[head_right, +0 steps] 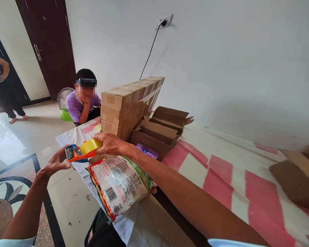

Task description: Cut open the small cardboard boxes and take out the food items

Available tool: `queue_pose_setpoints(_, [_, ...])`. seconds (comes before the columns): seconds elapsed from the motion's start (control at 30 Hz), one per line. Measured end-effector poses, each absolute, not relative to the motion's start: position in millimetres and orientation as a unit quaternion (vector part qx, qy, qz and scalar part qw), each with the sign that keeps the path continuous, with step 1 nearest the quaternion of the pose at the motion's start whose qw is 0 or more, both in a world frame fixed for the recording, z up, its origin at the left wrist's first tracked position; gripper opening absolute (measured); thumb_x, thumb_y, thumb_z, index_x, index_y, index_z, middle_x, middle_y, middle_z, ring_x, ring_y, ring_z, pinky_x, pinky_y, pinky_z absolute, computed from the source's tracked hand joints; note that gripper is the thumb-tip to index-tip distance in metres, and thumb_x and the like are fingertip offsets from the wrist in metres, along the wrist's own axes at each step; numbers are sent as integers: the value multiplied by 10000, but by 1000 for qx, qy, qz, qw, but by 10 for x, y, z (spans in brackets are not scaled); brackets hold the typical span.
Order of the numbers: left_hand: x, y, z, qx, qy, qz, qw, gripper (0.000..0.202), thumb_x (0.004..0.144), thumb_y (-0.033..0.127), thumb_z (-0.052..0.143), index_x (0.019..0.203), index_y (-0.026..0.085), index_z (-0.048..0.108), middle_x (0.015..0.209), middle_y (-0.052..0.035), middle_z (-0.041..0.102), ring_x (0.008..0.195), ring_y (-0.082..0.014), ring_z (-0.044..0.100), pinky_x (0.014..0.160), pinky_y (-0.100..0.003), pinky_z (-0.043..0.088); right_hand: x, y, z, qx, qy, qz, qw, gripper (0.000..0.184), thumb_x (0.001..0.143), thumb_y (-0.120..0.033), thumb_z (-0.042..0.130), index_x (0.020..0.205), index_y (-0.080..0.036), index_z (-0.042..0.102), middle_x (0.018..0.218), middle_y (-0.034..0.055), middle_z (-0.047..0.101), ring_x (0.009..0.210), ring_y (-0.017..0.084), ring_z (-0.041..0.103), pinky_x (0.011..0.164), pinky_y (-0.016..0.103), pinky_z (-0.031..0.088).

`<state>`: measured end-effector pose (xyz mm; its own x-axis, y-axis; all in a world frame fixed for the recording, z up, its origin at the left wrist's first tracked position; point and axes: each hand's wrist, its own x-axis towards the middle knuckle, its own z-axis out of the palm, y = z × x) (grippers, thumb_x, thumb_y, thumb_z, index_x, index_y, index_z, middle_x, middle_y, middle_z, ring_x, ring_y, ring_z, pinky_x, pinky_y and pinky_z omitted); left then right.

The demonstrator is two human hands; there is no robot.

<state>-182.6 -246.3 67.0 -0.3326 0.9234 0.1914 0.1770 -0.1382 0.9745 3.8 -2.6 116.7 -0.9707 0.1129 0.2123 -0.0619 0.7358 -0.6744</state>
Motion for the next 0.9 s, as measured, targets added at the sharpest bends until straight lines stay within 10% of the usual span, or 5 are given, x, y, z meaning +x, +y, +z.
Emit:
queue_pose_setpoints(0.37, [-1878, -2379, 444, 494, 664, 492, 270, 268, 734, 435, 894, 848, 212, 800, 792, -23, 739, 687, -174, 616, 656, -271, 475, -613, -60, 1058, 93, -990, 87, 63, 346, 756, -102, 750, 1073, -233, 704, 1127, 83, 721, 1014, 283, 630, 757, 351, 405])
queue_pose_setpoints(0.9, [-2071, -1807, -557, 258, 699, 601, 288, 325, 614, 455, 845, 669, 179, 683, 550, 18, 637, 474, -107, 504, 486, -230, 359, -1175, 137, 556, 91, -993, -54, -60, 282, 928, -158, 673, 1205, -205, 661, 1242, 120, 698, 1094, 298, 652, 781, 341, 401])
